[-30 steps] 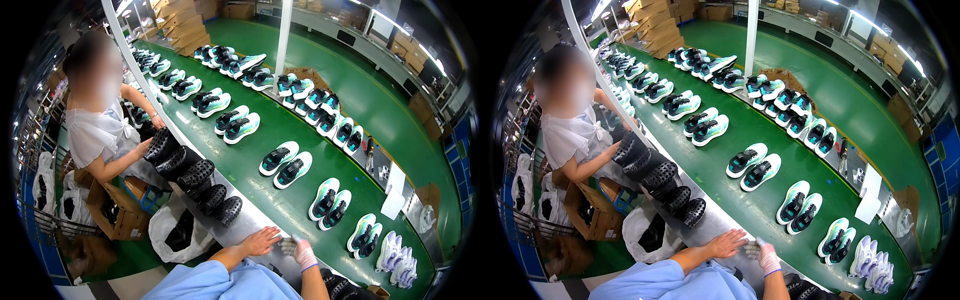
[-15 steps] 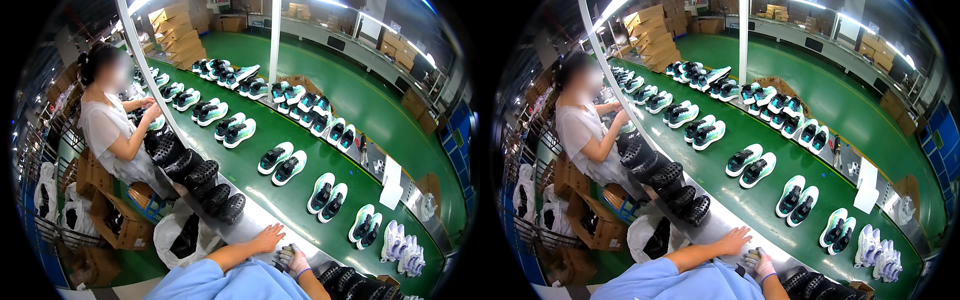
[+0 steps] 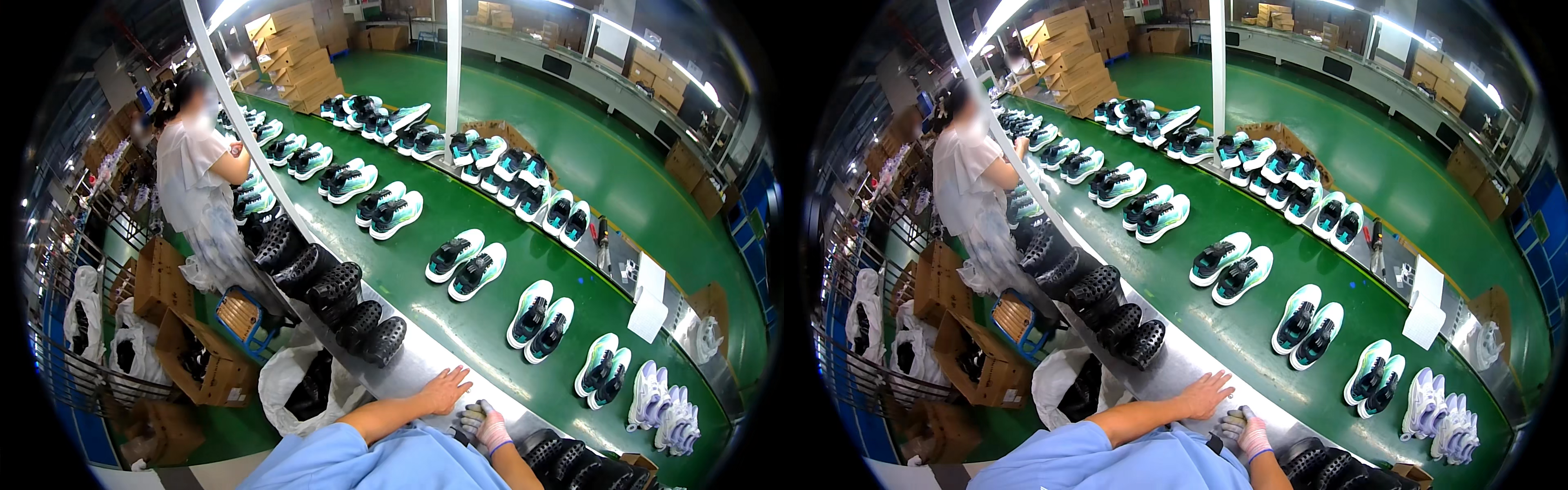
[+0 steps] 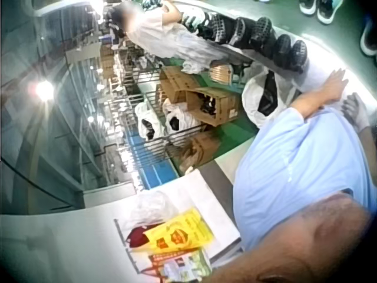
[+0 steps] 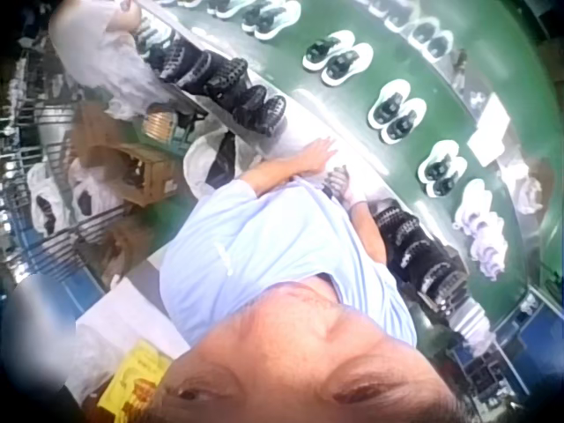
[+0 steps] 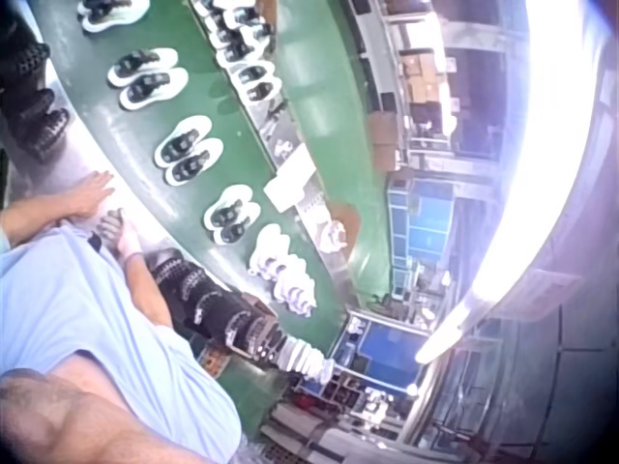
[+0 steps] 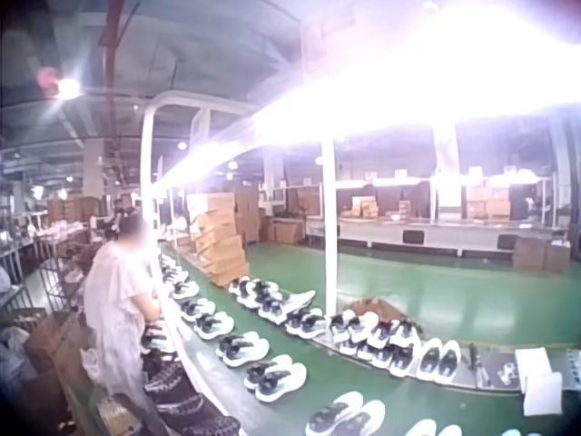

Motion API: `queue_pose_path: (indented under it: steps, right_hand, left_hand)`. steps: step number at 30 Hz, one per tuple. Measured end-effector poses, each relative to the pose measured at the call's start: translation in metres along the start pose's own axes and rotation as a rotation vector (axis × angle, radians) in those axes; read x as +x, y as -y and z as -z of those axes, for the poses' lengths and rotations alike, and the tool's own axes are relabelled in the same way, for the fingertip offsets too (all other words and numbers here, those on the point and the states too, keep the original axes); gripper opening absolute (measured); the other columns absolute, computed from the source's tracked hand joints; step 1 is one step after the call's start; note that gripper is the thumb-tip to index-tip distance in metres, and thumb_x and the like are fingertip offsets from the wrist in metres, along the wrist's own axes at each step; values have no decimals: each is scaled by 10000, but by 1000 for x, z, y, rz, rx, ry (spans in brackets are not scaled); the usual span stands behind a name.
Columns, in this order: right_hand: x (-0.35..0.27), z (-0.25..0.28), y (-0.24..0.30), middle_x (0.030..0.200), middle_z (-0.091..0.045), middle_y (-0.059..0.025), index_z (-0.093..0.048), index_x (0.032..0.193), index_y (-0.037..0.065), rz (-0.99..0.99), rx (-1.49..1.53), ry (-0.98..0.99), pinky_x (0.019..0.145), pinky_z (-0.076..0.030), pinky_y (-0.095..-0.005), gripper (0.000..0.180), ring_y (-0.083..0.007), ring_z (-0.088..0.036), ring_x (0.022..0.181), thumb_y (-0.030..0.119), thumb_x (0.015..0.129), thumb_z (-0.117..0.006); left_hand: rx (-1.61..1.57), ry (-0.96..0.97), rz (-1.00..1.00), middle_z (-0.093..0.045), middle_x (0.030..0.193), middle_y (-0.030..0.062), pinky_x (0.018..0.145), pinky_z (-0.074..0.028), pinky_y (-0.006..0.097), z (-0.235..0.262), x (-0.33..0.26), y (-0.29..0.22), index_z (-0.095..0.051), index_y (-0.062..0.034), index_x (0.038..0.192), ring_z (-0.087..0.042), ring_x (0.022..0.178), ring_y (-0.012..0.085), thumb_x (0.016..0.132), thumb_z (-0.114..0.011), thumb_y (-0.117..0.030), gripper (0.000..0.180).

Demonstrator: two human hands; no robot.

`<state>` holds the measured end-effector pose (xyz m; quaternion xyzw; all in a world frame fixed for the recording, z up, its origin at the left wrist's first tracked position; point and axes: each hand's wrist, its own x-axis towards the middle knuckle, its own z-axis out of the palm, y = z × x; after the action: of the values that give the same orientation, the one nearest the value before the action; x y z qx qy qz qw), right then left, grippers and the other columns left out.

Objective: The person picks up individual shoes from a container and places them into matching pairs on a conveyor belt, then moves pairs of shoes from the belt into a bin.

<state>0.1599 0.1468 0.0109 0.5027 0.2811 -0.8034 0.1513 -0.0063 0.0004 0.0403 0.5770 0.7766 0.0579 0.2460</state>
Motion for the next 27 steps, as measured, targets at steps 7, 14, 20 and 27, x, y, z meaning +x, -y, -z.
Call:
queue_pose_path:
  steps: [7, 14, 20, 27]
  right_hand:
    - [-3, -2, 1, 969, -721, -218, -626, 1139, -11, -17, 18, -16, 712, -575, -457, 495, -355, -689, 792, 460, 1014, -540]
    - [7, 8, -3, 961, -728, -208, -632, 1135, -11, -7, 47, 14, 721, -588, -473, 473, -363, -702, 779, 440, 1030, -532]
    - [9, 11, -4, 954, -741, -194, -640, 1124, -7, -10, 46, -8, 721, -599, -490, 487, -345, -721, 767, 460, 1007, -564]
    - [0, 5, -3, 963, -744, -184, -661, 1110, 10, 5, 64, -33, 719, -601, -490, 476, -334, -735, 790, 466, 1010, -565]
  left_hand:
    - [17, -22, -13, -264, 1648, 224, 1227, -266, 514, 1, -2, -2, -407, -81, 1542, -240, 1537, 394, 869, -639, -171, 718]
    - [44, -56, -26, -301, 1631, 227, 1221, -268, 527, -11, 2, 2, -424, -81, 1526, -267, 1527, 399, 858, -658, -198, 717]
    - [49, -44, -31, -280, 1637, 246, 1228, -251, 545, -2, 3, 0, -429, -85, 1524, -257, 1530, 414, 867, -627, -187, 694]
    - [42, -36, -48, -275, 1627, 271, 1226, -249, 561, -5, 6, 1, -436, -78, 1519, -248, 1522, 452, 842, -651, -205, 722]
